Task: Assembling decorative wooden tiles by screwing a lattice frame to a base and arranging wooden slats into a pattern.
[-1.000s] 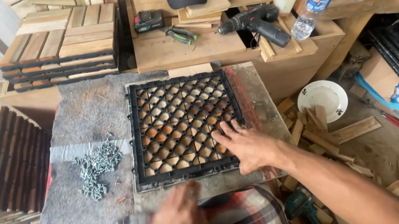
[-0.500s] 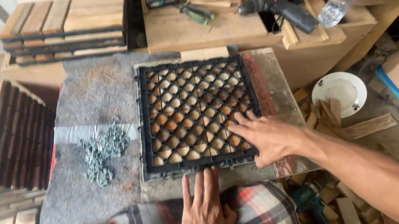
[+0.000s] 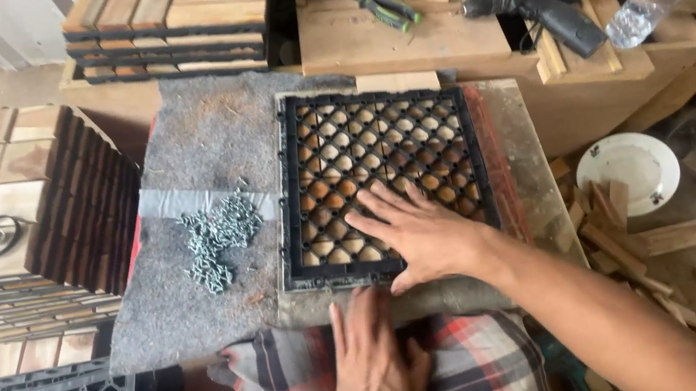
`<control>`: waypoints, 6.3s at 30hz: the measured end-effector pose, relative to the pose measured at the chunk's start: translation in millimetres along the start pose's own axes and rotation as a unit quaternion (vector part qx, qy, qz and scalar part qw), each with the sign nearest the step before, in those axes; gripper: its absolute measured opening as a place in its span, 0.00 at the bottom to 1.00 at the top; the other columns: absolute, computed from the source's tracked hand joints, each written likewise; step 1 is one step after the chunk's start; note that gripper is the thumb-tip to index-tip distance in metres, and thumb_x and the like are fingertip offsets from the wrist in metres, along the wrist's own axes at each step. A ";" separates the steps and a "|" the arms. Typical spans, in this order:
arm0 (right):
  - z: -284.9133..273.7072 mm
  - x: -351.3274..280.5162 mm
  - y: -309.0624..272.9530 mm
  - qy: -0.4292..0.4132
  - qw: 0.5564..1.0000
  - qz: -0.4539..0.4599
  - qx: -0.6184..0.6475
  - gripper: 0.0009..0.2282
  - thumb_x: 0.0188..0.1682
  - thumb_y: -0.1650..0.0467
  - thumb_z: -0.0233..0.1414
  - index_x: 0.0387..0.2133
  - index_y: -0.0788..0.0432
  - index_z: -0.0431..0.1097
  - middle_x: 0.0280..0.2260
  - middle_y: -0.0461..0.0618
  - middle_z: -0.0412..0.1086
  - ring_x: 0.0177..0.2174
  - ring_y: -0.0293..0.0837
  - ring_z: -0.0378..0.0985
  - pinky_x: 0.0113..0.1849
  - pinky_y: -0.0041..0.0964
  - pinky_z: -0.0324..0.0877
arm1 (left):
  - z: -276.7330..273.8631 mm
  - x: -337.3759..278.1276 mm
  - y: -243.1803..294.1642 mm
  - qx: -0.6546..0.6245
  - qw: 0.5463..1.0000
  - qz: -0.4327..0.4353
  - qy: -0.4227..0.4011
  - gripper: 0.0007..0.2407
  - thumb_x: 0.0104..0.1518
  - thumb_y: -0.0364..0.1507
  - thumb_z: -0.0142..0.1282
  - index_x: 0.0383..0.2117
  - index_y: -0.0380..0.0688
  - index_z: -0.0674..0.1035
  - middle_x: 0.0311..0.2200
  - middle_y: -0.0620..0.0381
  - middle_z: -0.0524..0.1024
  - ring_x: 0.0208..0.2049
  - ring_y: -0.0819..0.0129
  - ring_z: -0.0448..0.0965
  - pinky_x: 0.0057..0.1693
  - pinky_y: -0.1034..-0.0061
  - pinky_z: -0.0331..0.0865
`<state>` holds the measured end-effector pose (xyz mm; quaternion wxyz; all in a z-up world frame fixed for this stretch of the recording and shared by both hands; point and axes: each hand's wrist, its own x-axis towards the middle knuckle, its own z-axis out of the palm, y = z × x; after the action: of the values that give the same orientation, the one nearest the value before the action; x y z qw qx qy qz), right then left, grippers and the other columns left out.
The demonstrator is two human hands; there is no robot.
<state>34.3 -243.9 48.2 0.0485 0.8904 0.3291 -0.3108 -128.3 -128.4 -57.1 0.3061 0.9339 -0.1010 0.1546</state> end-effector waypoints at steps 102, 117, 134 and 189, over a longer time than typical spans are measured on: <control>154.9 -7.7 104.0 0.748 0.357 -0.027 0.559 0.16 0.51 0.73 0.48 0.50 0.67 0.74 0.49 0.61 0.75 0.53 0.49 0.71 0.57 0.46 0.63 | -55.5 149.4 -104.6 -0.495 0.837 -0.232 0.034 0.19 0.58 0.32 0.64 0.55 0.45 0.80 0.40 0.40 0.80 0.41 0.56 0.78 0.47 0.54 0.76; 97.4 -119.0 18.0 0.527 0.543 -0.279 0.591 0.31 0.54 0.67 0.53 0.69 0.57 0.46 0.72 0.54 0.39 0.71 0.53 0.43 0.69 0.55 0.38 | -42.0 149.3 -117.4 -0.622 0.732 -0.255 0.109 0.10 0.62 0.31 0.56 0.47 0.44 0.80 0.43 0.58 0.81 0.43 0.71 0.79 0.51 0.77 0.74; 102.2 -68.7 22.7 0.552 0.318 0.056 0.769 0.20 0.44 0.72 0.57 0.53 0.54 0.74 0.39 0.56 0.77 0.38 0.48 0.81 0.41 0.42 0.76 | -71.3 87.8 -105.7 -0.717 0.666 -0.204 0.031 0.17 0.57 0.23 0.59 0.54 0.38 0.79 0.38 0.46 0.82 0.32 0.60 0.81 0.40 0.69 0.75; -139.9 199.1 57.5 0.365 0.875 0.044 0.316 0.32 0.48 0.72 0.51 0.68 0.45 0.54 0.71 0.51 0.44 0.66 0.56 0.51 0.65 0.51 0.53 | -81.5 312.8 -181.5 -0.129 0.987 -0.098 0.007 0.30 0.56 0.37 0.60 0.65 0.40 0.67 0.71 0.40 0.53 0.71 0.42 0.52 0.67 0.31 0.48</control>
<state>260.2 -137.3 37.1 -0.3453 0.9219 0.1686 -0.0485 196.1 35.0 16.8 0.4387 0.8907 -0.0262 0.1163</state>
